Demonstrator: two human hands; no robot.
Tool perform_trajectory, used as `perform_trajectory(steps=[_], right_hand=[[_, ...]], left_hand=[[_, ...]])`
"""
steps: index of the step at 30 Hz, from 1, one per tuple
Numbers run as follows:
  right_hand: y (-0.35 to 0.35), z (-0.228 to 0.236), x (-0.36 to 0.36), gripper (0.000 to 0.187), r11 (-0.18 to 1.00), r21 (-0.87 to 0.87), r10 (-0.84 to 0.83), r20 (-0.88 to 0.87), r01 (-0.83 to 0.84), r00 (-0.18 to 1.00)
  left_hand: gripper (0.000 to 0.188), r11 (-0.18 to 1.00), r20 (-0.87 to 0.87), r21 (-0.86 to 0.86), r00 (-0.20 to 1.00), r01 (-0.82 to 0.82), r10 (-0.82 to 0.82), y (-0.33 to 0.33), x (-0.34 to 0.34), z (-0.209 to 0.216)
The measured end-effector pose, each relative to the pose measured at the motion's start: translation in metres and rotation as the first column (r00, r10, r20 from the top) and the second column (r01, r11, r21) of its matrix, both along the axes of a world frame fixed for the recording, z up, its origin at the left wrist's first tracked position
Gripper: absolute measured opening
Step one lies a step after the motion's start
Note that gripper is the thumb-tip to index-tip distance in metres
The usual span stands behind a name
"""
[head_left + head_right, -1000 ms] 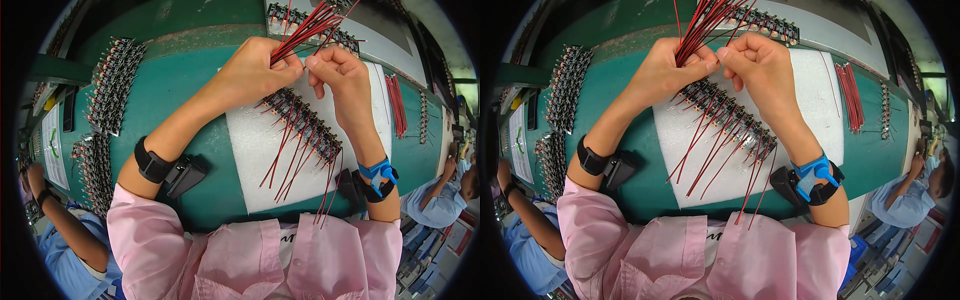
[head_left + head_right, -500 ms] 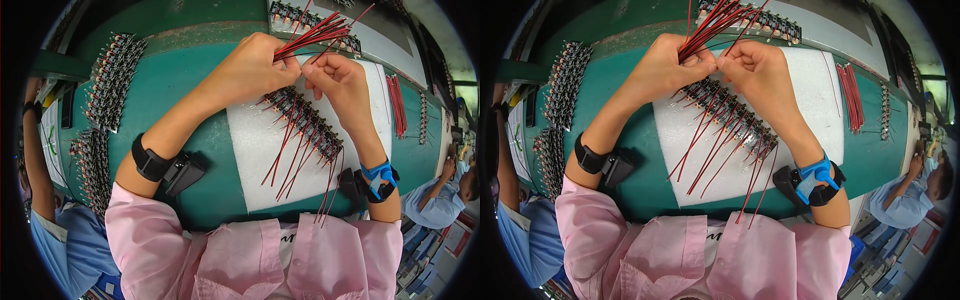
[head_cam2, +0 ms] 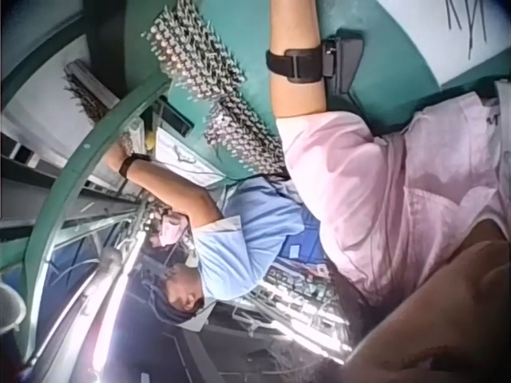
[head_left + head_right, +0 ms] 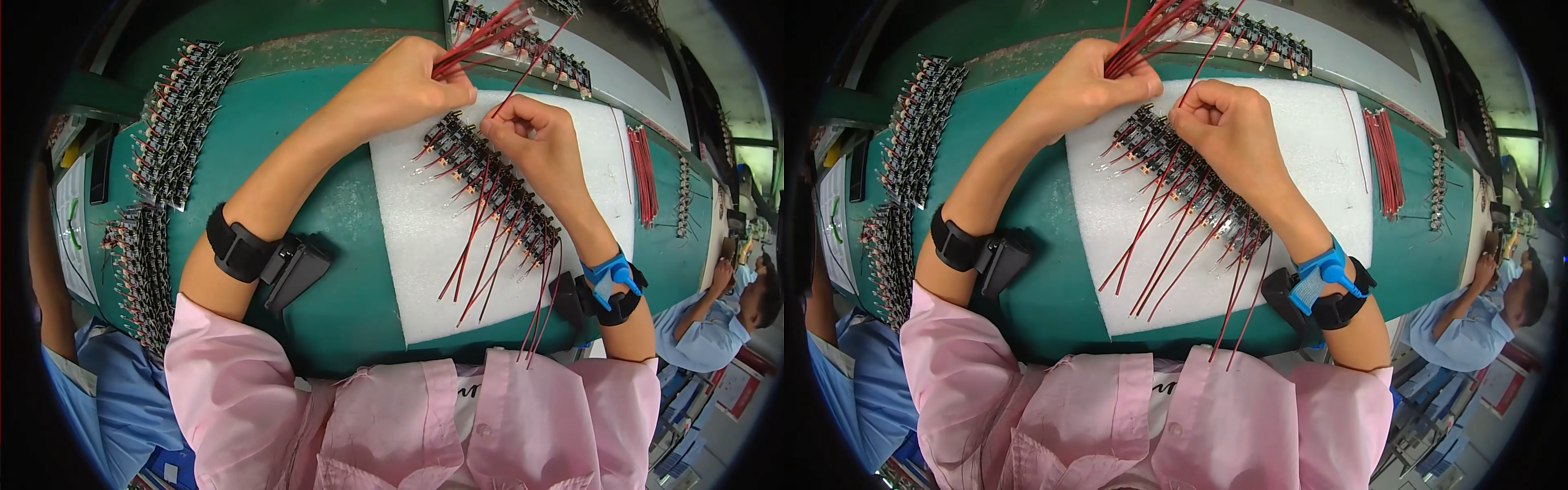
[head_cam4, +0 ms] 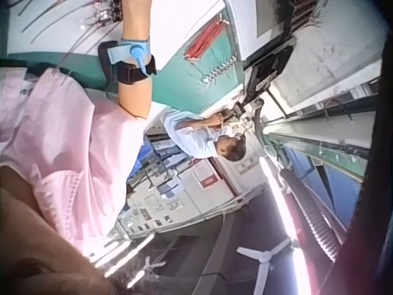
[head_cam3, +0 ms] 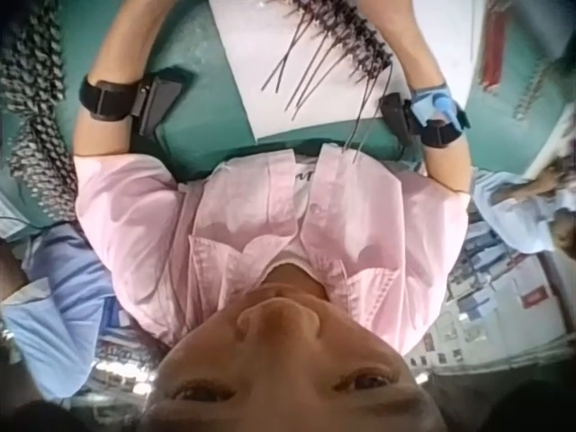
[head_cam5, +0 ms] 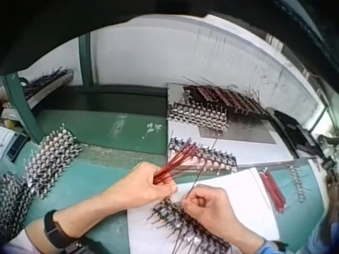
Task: The person picks up a bundle of wires and inserts them one by one into a row of circuit boards. The person then presses down on the wires to secure them into the boards.
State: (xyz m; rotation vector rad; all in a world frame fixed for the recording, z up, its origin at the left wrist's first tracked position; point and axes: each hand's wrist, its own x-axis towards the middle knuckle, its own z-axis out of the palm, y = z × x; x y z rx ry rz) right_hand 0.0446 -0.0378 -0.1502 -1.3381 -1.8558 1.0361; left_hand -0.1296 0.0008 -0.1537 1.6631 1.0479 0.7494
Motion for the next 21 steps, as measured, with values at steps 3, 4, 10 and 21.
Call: perform_trajectory(steps=[3, 4, 10, 21], right_hand=[[-0.002, -0.003, -0.004, 0.009, 1.000, 0.001, -0.020, 0.018, 0.020, 1.000], [-0.002, -0.005, -0.005, 0.010, 1.000, 0.009, -0.023, 0.029, 0.022, 0.999], [-0.005, -0.006, -0.012, 0.013, 0.998, 0.026, -0.055, 0.070, 0.053, 0.996], [-0.009, -0.008, -0.017, 0.014, 0.997, 0.058, -0.053, 0.117, 0.047, 0.992]], left_hand=[[0.022, 0.997, 0.010, 0.008, 0.997, -0.078, 0.078, -0.002, -0.001, 0.002], [0.023, 0.995, -0.003, -0.007, 0.995, -0.097, 0.097, -0.003, -0.003, 0.003], [0.026, 0.998, -0.043, -0.024, 0.998, -0.053, 0.052, -0.003, -0.009, -0.002], [0.027, 0.993, 0.002, 0.001, 0.993, -0.114, 0.114, -0.004, -0.011, -0.014]])
